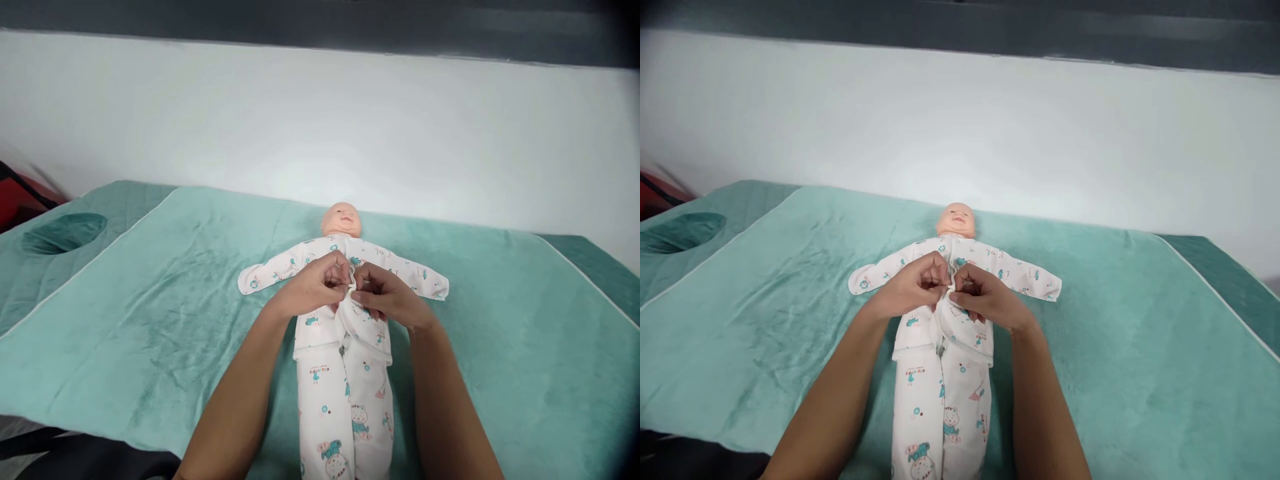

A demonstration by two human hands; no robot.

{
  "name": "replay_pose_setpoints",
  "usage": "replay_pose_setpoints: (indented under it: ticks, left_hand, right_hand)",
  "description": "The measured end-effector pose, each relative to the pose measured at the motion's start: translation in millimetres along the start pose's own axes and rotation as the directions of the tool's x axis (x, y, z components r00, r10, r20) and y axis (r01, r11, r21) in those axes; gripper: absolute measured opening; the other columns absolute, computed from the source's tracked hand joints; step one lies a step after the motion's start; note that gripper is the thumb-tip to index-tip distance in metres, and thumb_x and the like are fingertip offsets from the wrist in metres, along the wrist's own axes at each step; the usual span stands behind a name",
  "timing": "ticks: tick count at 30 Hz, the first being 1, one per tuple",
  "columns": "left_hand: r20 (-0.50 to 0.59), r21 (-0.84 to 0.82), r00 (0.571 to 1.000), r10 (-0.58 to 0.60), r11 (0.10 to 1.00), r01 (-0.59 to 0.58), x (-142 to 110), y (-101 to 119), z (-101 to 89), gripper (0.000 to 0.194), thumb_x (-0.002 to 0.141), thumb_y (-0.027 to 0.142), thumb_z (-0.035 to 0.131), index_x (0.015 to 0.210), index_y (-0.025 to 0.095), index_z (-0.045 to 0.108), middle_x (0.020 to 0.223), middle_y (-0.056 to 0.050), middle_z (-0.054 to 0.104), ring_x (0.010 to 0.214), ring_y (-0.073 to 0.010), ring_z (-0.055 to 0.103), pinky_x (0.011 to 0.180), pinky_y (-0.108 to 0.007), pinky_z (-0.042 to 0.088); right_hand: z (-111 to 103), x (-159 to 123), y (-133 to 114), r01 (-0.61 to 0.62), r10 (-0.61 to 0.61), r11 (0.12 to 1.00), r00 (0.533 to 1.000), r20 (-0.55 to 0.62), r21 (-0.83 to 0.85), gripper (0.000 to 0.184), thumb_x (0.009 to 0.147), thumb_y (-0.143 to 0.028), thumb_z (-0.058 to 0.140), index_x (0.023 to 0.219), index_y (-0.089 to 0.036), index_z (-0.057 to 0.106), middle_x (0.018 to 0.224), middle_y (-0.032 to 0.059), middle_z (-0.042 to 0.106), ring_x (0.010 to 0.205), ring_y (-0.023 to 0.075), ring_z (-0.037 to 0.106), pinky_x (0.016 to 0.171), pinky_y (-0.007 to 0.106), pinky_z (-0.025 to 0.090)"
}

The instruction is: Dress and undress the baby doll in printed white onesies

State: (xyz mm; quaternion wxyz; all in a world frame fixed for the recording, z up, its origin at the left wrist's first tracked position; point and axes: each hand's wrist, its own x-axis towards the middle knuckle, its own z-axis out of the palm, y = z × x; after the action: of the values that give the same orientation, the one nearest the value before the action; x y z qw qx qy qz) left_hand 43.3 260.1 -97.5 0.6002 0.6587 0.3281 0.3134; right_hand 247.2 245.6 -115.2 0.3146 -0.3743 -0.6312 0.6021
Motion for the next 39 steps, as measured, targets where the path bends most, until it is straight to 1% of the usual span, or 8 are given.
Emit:
replay_pose_setpoints:
  ticks: [7, 14, 17, 20, 25, 30, 34, 39]
  left_hand:
    - [0.096, -0.079, 0.995, 0.002, 0.997, 0.005, 0, -1, -8.4, 0.013, 0.084, 0.018, 0.058, 0.095, 0.021, 0.052, 0.070, 0.004, 0.059, 0.056, -0.0089, 0.055, 0.053, -0.022, 0.049]
    - [0.323, -0.204, 0.944, 0.071, 0.979, -0.005, -8, 5, -11.7, 0.027, 0.088, 0.033, 0.064, 0.108, 0.016, 0.055, 0.085, -0.009, 0.072, 0.069, -0.0164, 0.068, 0.064, -0.030, 0.054]
    - [0.285, -0.181, 0.956, 0.063, 0.984, -0.011, -8, 5, -16.3, 0.027, 0.087, 0.035, 0.066, 0.103, 0.016, 0.057, 0.082, -0.008, 0.071, 0.068, -0.0154, 0.067, 0.060, -0.028, 0.053]
    - [0.208, -0.107, 0.978, 0.031, 0.994, -0.009, -7, 3, -23.5, 0.022, 0.087, 0.034, 0.064, 0.097, 0.015, 0.059, 0.082, -0.006, 0.070, 0.063, -0.0129, 0.064, 0.052, -0.023, 0.048]
    - [0.142, 0.052, 0.988, -0.061, 0.997, 0.054, -6, 4, -28.1, 0.018, 0.088, 0.032, 0.061, 0.095, 0.016, 0.062, 0.085, -0.006, 0.069, 0.062, -0.0112, 0.062, 0.044, -0.019, 0.040]
    - [0.126, 0.087, 0.989, -0.074, 0.994, 0.064, -5, 4, -23.6, 0.017, 0.089, 0.032, 0.059, 0.094, 0.016, 0.063, 0.081, -0.004, 0.069, 0.057, -0.0104, 0.061, 0.042, -0.019, 0.037]
    - [-0.088, 0.043, 0.995, 0.044, 0.998, -0.041, -1, -5, -23.8, 0.016, 0.088, 0.033, 0.060, 0.091, 0.017, 0.062, 0.064, 0.002, 0.058, 0.050, -0.0082, 0.051, 0.042, -0.020, 0.034]
    - [-0.422, 0.226, 0.887, 0.189, 0.969, -0.098, 12, -24, -29.8, 0.016, 0.087, 0.034, 0.060, 0.088, 0.018, 0.063, 0.062, 0.005, 0.046, 0.053, -0.0071, 0.042, 0.049, -0.021, 0.033]
  right_hand:
    - [-1, 2, 2, 0.035, -0.037, 0.997, 0.999, 0.026, 0.072, 0.027, 0.086, -0.041, 0.069, 0.088, -0.021, 0.050, 0.057, -0.0081, 0.051, 0.044, 0.0066, 0.048, 0.038, 0.016, 0.035]
    - [3, 4, 3, 0.092, -0.092, 0.985, 0.996, -0.011, 0.145, 0.028, 0.093, -0.047, 0.057, 0.086, -0.020, 0.051, 0.054, -0.0061, 0.054, 0.040, 0.0074, 0.046, 0.035, 0.017, 0.029]
    - [1, 1, -1, 0.083, -0.078, 0.988, 0.996, -0.045, 0.131, 0.033, 0.092, -0.051, 0.057, 0.081, -0.020, 0.050, 0.059, -0.0055, 0.054, 0.039, 0.0059, 0.042, 0.035, 0.019, 0.028]
    - [3, -7, -13, -0.043, 0.043, 0.996, 0.999, -0.003, -0.077, 0.039, 0.085, -0.055, 0.064, 0.073, -0.020, 0.049, 0.060, -0.0051, 0.052, 0.043, 0.0063, 0.041, 0.040, 0.021, 0.029]
    - [28, -24, -33, -0.142, 0.076, 0.719, 0.989, -0.126, -0.680, 0.038, 0.074, -0.046, 0.074, 0.064, -0.020, 0.049, 0.061, -0.0030, 0.053, 0.055, 0.0101, 0.041, 0.049, 0.026, 0.024]
    - [47, -31, -36, -0.150, -0.044, 0.501, 0.979, -0.198, -0.852, 0.019, 0.077, -0.018, 0.059, 0.065, -0.019, 0.044, 0.058, -0.0038, 0.050, 0.053, 0.0097, 0.030, 0.052, 0.029, 0.017]
    - [28, -39, -40, -0.012, -0.026, 0.659, 0.999, -0.039, -0.752, 0.021, 0.078, -0.012, 0.054, 0.064, -0.019, 0.040, 0.059, -0.0045, 0.045, 0.056, 0.0092, 0.032, 0.052, 0.027, 0.022]
    - [-10, -42, -28, 0.160, -0.139, 0.947, 0.986, 0.093, -0.279, 0.019, 0.086, -0.026, 0.059, 0.070, -0.020, 0.052, 0.060, -0.0033, 0.048, 0.057, 0.0105, 0.042, 0.054, 0.026, 0.034]
